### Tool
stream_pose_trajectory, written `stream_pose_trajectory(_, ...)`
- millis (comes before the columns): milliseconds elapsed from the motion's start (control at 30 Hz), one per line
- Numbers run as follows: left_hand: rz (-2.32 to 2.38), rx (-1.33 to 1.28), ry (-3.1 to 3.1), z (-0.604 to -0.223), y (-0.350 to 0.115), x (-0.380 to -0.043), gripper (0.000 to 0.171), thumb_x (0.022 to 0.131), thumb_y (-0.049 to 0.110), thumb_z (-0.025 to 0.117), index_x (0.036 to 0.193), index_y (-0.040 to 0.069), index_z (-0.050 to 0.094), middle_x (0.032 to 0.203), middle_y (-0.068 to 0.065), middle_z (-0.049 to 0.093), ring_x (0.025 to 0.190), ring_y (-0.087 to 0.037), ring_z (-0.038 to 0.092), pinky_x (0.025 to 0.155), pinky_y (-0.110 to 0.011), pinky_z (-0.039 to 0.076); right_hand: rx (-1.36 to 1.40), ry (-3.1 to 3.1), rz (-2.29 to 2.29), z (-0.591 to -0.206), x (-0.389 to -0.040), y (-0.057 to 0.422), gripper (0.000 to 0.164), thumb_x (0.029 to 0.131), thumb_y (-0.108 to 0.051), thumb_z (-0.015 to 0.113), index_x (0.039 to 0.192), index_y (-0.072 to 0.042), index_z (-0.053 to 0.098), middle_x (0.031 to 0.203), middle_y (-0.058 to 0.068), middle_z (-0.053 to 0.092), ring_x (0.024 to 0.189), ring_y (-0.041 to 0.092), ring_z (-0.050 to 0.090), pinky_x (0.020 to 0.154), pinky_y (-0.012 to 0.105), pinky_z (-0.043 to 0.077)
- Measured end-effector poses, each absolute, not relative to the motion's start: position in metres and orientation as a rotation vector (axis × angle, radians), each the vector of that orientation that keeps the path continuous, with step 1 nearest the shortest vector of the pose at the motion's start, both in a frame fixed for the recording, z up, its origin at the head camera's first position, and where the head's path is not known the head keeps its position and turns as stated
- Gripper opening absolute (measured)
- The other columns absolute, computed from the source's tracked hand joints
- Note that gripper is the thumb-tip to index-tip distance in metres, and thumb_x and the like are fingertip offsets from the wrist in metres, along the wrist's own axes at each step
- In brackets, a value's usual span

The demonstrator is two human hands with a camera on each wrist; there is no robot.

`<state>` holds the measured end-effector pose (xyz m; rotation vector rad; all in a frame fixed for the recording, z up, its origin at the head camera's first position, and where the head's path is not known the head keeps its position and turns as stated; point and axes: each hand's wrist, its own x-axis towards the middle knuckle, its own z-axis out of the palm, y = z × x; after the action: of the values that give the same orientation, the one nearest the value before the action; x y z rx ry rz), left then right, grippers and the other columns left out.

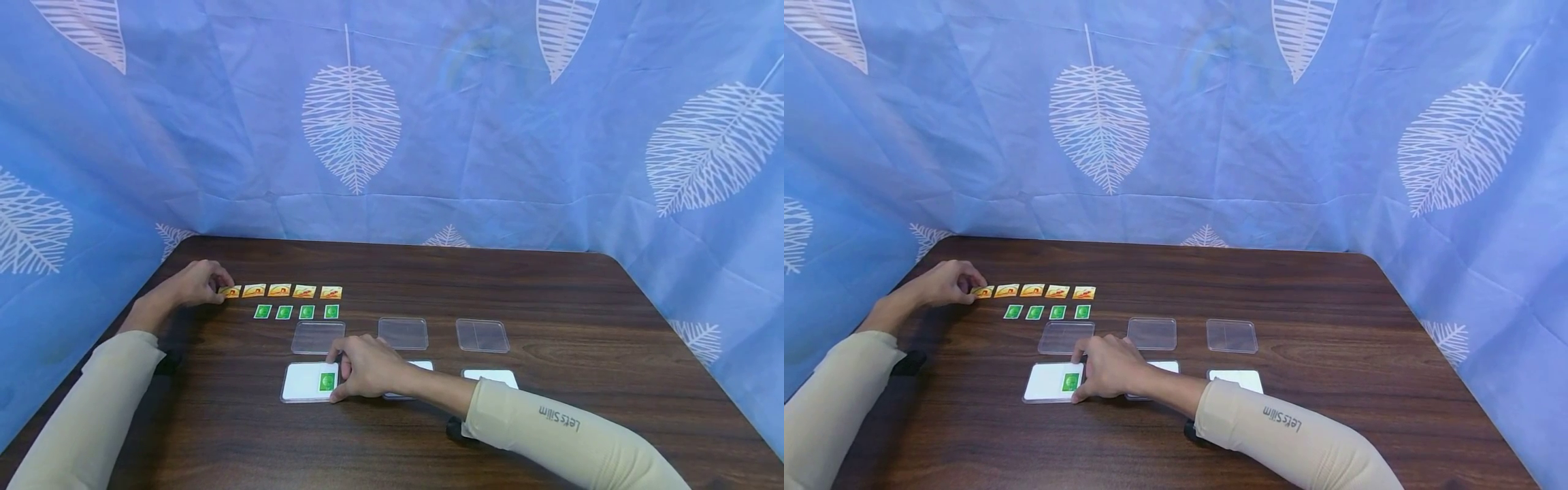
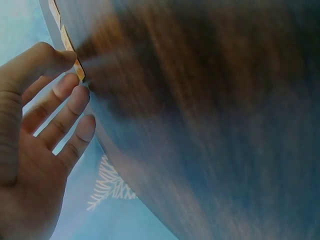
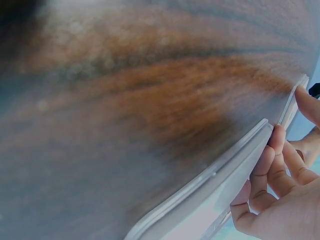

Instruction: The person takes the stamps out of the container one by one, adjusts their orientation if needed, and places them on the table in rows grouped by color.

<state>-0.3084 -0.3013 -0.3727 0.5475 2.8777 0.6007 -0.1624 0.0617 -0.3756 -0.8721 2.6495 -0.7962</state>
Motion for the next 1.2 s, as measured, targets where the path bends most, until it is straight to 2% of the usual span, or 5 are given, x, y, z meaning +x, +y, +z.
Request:
stream_pose_trajectory(300, 0.595, 0.543, 2.877, -0.374, -0.3, -0.303, 0.019, 0.085, -0.008, 0.073, 0.105, -0.008, 0.073, 0.102, -0.022, 0.062, 0.081, -0.027, 0.056, 0.069, -0.039, 0.052, -0.87, 2.638, -0.81, -0.377, -0.162, 0.062, 0.046, 0.073, -0.021, 0.096, 0.111, -0.008, 0.072, 0.067, -0.01, 0.057, 0.057, 0.001, 0.05, 0.061, 0.021, 0.039)
stream_pose_trajectory(667, 0.593, 0.587, 3.003, -0.364, -0.28, -0.28, 0.02, 0.087, -0.008, 0.073, 0.107, -0.009, 0.071, 0.101, -0.021, 0.065, 0.083, -0.03, 0.061, 0.076, -0.051, 0.056, -0.85, 2.641, -0.801, -0.378, -0.163, 0.063, 0.047, 0.073, -0.023, 0.096, 0.112, -0.009, 0.072, 0.067, -0.011, 0.057, 0.058, 0.001, 0.051, 0.065, 0.023, 0.04)
stream_pose_trajectory(833, 0.64, 0.593, 3.019, -0.358, -0.267, -0.265, 0.022, 0.087, -0.009, 0.07, 0.109, -0.009, 0.071, 0.102, -0.021, 0.067, 0.084, -0.028, 0.06, 0.074, -0.047, 0.054, -0.847, 2.641, -0.8, -0.378, -0.164, 0.063, 0.047, 0.074, -0.023, 0.096, 0.112, -0.01, 0.072, 0.067, -0.011, 0.058, 0.058, 0.002, 0.051, 0.065, 0.023, 0.039)
stream_pose_trajectory(1200, 0.798, 0.713, 2.884, -0.354, -0.237, -0.234, 0.019, 0.086, -0.012, 0.07, 0.104, -0.006, 0.072, 0.102, -0.019, 0.07, 0.084, -0.025, 0.064, 0.076, -0.044, 0.06, -0.832, 2.621, -0.811, -0.378, -0.165, 0.062, 0.048, 0.074, -0.023, 0.095, 0.113, -0.009, 0.071, 0.067, -0.01, 0.058, 0.057, 0.003, 0.051, 0.063, 0.022, 0.039)
